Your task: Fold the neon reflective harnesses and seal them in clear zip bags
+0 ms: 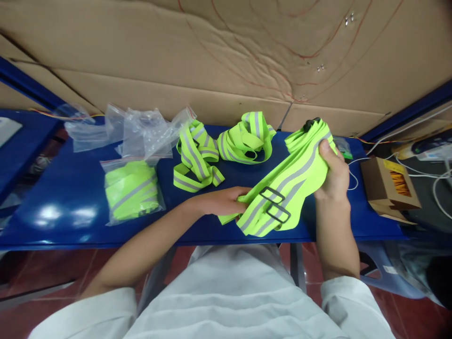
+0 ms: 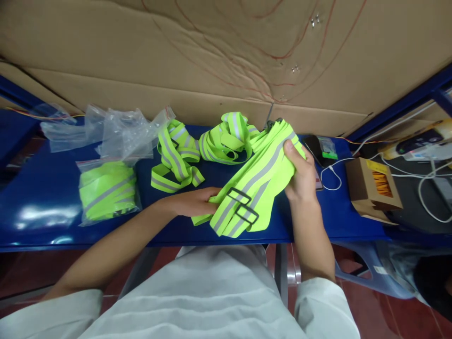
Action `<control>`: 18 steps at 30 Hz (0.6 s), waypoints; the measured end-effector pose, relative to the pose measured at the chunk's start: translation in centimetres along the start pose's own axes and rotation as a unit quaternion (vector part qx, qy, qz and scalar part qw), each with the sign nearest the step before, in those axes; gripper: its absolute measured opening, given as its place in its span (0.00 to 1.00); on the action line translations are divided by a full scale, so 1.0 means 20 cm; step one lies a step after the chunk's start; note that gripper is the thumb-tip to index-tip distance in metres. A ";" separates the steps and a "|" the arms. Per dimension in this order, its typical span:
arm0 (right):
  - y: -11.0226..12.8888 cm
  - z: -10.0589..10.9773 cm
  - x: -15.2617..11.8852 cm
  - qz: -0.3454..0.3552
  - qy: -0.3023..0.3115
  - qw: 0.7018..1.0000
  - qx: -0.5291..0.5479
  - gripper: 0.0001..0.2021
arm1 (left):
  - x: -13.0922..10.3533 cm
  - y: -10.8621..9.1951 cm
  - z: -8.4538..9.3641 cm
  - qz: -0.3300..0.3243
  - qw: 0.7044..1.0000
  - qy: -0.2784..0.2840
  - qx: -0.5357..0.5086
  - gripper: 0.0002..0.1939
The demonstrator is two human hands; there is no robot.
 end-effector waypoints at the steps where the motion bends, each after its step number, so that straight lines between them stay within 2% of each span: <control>1: 0.00 0.00 0.00 0.001 0.009 1.000 0.003 0.17 | 0.00 0.00 0.01 0.003 1.000 -0.003 0.026 0.22; 5: -0.01 -0.01 0.00 -0.025 0.039 0.999 0.023 0.16 | -0.02 -0.01 0.04 0.029 0.995 -0.027 0.087 0.19; 8: 0.02 0.00 0.01 -0.008 0.037 0.999 0.035 0.15 | -0.04 -0.04 0.06 0.025 0.989 -0.061 0.130 0.21; 12: 0.07 0.07 0.04 0.027 -0.013 0.998 0.047 0.14 | -0.07 -0.09 0.00 -0.007 0.994 0.025 0.103 0.21; 14: 0.08 0.10 0.05 0.028 -0.038 0.998 0.050 0.14 | -0.08 -0.12 0.00 -0.032 0.993 0.041 0.106 0.16; 16: 0.07 0.10 0.05 0.020 -0.035 0.998 0.045 0.14 | -0.07 -0.13 0.04 -0.043 0.992 0.008 0.119 0.10; 18: 0.08 0.08 0.05 0.019 -0.024 0.999 0.044 0.14 | -0.06 -0.11 0.07 -0.027 0.991 -0.041 0.124 0.10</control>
Point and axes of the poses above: each hand's wrist, its own x-axis towards the middle knuckle, its own z-axis out of the back of the hand, y = z × x, the point moved 10 cm from there along x, towards the middle knuckle, and after that the axes turned 7 degrees about x, right-handed, at the moved point
